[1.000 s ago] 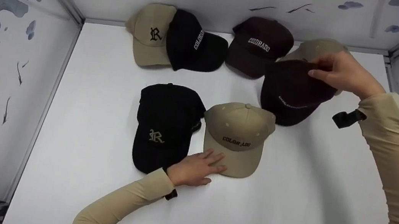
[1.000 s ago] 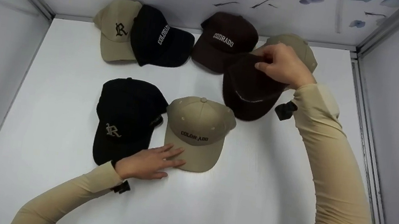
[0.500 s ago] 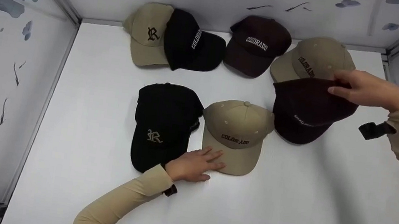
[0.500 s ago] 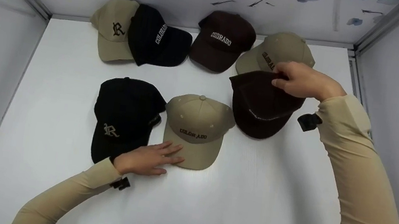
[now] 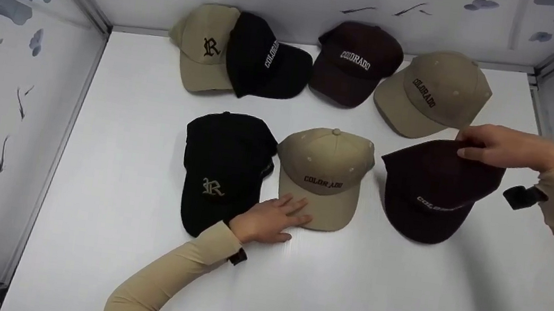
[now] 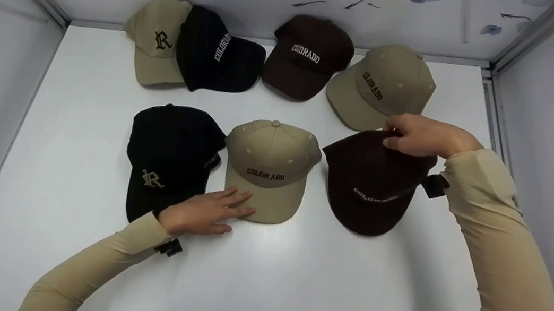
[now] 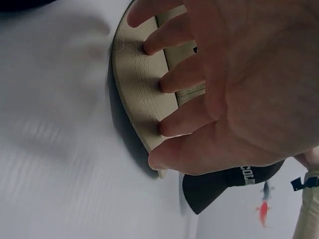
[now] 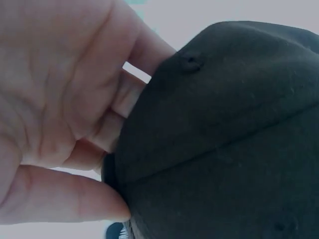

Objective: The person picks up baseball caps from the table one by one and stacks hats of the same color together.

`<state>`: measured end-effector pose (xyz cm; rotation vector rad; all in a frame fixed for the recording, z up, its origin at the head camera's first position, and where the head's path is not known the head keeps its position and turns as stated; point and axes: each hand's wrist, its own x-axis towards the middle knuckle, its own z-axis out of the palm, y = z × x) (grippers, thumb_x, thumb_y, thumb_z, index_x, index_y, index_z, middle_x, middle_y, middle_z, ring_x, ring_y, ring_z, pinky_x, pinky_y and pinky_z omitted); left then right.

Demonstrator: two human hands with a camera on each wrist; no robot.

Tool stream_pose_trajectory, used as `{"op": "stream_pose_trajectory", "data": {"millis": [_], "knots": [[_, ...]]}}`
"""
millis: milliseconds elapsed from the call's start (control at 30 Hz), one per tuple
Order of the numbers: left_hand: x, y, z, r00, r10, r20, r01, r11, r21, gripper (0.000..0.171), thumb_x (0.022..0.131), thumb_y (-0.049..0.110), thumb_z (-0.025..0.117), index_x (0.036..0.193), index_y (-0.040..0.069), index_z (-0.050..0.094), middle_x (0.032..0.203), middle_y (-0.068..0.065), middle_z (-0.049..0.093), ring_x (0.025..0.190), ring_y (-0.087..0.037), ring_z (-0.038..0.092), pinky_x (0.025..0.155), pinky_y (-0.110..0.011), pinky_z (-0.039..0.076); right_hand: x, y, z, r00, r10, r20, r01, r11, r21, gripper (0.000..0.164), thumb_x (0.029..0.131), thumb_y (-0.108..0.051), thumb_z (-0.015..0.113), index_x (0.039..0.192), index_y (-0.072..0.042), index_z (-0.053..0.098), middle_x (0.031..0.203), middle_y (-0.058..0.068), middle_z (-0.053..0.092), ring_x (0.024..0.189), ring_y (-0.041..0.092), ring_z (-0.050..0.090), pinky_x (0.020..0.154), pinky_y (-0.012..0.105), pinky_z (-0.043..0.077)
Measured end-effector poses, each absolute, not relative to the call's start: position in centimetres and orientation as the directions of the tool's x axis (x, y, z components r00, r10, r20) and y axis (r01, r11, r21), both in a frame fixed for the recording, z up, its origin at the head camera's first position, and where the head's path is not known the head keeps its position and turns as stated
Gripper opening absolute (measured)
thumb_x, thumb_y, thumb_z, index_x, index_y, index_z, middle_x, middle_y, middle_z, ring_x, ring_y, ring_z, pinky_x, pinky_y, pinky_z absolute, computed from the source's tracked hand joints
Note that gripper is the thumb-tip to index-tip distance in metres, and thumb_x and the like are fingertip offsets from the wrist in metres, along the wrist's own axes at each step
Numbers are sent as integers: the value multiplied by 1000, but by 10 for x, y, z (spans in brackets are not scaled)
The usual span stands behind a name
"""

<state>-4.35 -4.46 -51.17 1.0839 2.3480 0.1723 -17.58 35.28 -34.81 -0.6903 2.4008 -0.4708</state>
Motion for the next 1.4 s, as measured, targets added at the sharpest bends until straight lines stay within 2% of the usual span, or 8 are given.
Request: {"op": "stream_pose_trajectory", "data": {"millis": [233,433,633,833,1100,1400], "knots": [[-50,-46,-511,-538,729,-423,622,682,385,57,98,26,57,151,23,36,159,-7,19,143,-35,18,111,-46,25,-190,362,-375,-728,-521,-445,-312,830,-462,9,95,-3,51,97,-2,59,88,5,57,79,18,51,71,36,43],[-52,-44,-510,-533,737,-415,622,674,398,55,98,26,57,150,22,38,158,-8,20,142,-35,19,110,-47,26,-193,365,-403,-760,-473,-446,-270,854,-445,20,98,-9,49,111,5,55,104,20,59,96,36,56,82,52,43],[-54,-44,-509,-526,738,-423,615,674,410,53,99,25,55,149,22,39,159,-7,20,143,-34,19,111,-47,25,-194,370,-421,-763,-463,-451,-249,854,-457,27,100,-10,46,119,8,51,117,30,54,110,48,51,89,59,39],[-56,-45,-509,-531,743,-407,622,668,408,53,99,25,56,149,21,40,158,-8,21,142,-35,20,111,-46,25,-196,370,-426,-758,-455,-467,-235,859,-454,33,101,-13,45,127,9,47,125,37,49,115,53,46,93,61,37],[-53,-45,-513,-562,731,-386,633,681,368,55,98,28,58,149,22,40,159,-6,20,143,-34,19,110,-48,26,-201,369,-420,-749,-430,-504,-203,873,-443,43,102,-16,45,133,13,40,124,42,46,116,56,44,92,62,38],[-38,-29,-510,-634,717,-288,673,696,250,48,97,30,59,141,16,49,152,-11,33,138,-35,30,109,-44,30,-209,378,-413,-733,-400,-550,-165,889,-426,46,102,-19,46,131,15,40,125,44,45,114,56,45,91,62,39]]}}
